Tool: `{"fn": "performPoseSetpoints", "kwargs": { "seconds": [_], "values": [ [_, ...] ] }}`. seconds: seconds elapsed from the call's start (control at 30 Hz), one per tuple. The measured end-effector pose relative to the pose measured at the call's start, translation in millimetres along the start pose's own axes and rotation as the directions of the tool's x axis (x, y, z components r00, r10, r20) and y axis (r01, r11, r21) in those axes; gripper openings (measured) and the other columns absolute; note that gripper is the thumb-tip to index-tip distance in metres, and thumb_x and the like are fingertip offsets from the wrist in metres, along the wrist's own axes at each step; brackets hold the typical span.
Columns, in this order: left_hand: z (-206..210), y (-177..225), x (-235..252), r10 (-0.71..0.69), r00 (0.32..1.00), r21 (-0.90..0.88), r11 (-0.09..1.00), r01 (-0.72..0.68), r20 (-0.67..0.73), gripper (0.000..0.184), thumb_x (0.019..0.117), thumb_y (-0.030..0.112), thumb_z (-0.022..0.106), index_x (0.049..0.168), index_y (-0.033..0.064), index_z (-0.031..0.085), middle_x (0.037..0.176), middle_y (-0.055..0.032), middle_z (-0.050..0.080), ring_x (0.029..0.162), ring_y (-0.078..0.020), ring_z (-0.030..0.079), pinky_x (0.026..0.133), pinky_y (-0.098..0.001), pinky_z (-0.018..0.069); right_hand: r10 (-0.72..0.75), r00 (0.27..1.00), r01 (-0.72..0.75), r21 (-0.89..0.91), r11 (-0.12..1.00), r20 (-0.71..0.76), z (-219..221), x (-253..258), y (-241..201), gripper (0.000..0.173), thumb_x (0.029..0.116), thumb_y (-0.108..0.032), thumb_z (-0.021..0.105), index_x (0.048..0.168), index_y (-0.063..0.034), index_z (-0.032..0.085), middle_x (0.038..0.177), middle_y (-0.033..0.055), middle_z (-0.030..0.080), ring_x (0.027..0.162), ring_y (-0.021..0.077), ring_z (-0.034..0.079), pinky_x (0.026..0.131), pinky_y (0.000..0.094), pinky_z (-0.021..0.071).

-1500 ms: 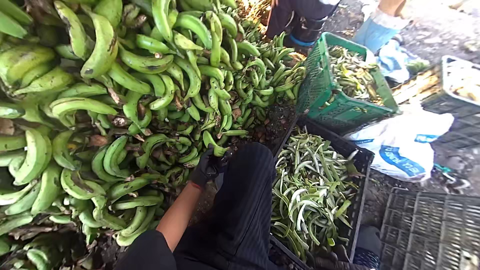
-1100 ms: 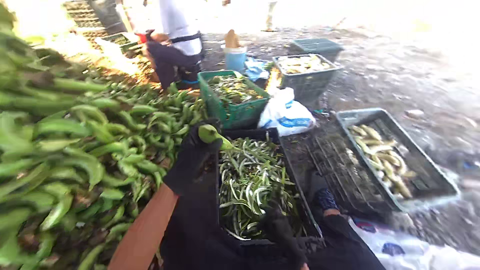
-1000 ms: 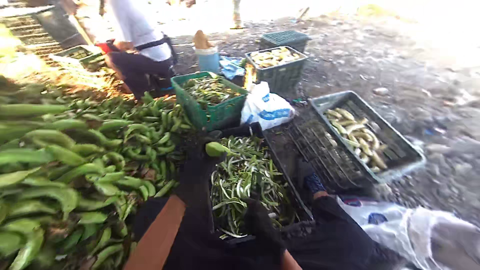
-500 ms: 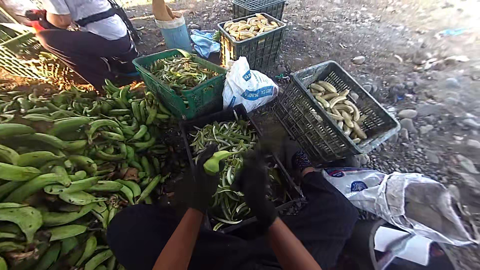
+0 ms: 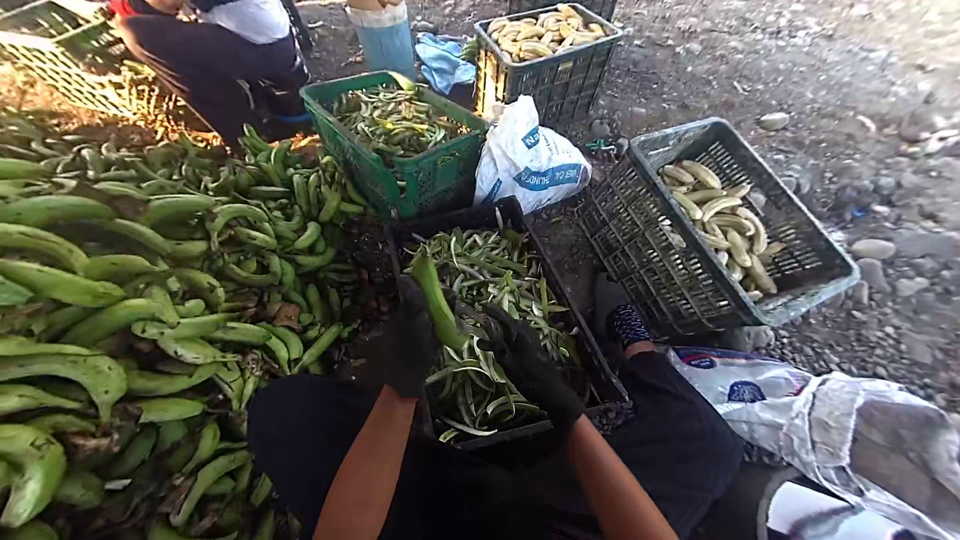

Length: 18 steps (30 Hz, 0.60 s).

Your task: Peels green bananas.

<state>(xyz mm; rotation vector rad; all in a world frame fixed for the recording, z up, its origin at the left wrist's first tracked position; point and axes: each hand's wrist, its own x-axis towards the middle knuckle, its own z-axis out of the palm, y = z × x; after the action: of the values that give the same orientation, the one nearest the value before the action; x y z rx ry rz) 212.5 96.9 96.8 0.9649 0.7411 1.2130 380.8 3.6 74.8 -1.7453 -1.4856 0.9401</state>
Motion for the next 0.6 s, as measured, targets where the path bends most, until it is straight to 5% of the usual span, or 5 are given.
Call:
{"fn": "performPoseSetpoints", "kwargs": {
  "seconds": [0.1,0.27,0.4,0.47,0.6],
  "values": [
    [-4,1,-2,-0.066,0.998,0.023,0.998,0.066,0.0,0.066,0.1076,0.056,0.016,0.141,0.0125,0.052,0.098,-0.0028,0.07,0.079,-0.0106,0.067,0.07,-0.0286,0.0593,0.027,0.999,-0.015,-0.246,0.969,0.045,-8,-6,-16,0.072,0.0899,-0.076,0.048,0.153,-0.041,0.047,0.138,0.0225,0.058,0.128,0.0451,0.051,0.094,0.0663,0.0447],
    [-5,4,0,-0.096,0.991,0.083,0.991,0.104,-0.09,0.066,0.1091,0.05,0.006,0.143,0.0128,0.049,0.085,-0.0041,0.069,0.072,-0.0141,0.067,0.067,-0.0309,0.0592,-0.172,0.953,0.069,-0.374,0.925,-0.249,10,-26,-12,0.062,0.0939,-0.071,0.037,0.137,-0.0369,0.066,0.121,0.0249,0.066,0.116,0.0508,0.058,0.088,0.0697,0.0421],
    [1,-2,-3,-0.173,0.983,0.104,0.978,0.179,-0.065,0.065,0.1089,0.052,0.011,0.142,0.014,0.052,0.085,-0.0039,0.068,0.067,-0.0126,0.066,0.06,-0.029,0.0583,0.026,0.977,-0.088,-0.291,0.953,-0.21,12,-8,-24,0.063,0.0956,-0.07,0.036,0.135,-0.0329,0.068,0.124,0.023,0.066,0.12,0.048,0.057,0.092,0.0687,0.0423],
    [1,-9,-5,-0.229,0.972,0.136,0.963,0.233,-0.043,0.063,0.1102,0.049,0.012,0.139,0.0112,0.054,0.093,-0.0062,0.068,0.073,-0.013,0.065,0.063,-0.0292,0.0569,0.05,0.944,-0.148,-0.285,0.947,-0.326,16,13,-22,0.055,0.097,-0.063,0.042,0.136,-0.0333,0.067,0.121,0.0241,0.067,0.117,0.0487,0.058,0.092,0.0685,0.0426],
    [22,-1,-23,-0.404,0.914,0.253,0.882,0.398,-0.028,0.058,0.1125,0.039,0.013,0.119,-0.0004,0.055,0.075,-0.0078,0.062,0.059,-0.0152,0.062,0.053,-0.0301,0.0557,0.245,0.88,-0.339,-0.177,0.924,-0.407,-4,51,-27,0.054,0.1034,-0.061,0.039,0.142,-0.0303,0.06,0.129,0.0242,0.063,0.123,0.0493,0.055,0.088,0.0708,0.0443]
  ]
}}
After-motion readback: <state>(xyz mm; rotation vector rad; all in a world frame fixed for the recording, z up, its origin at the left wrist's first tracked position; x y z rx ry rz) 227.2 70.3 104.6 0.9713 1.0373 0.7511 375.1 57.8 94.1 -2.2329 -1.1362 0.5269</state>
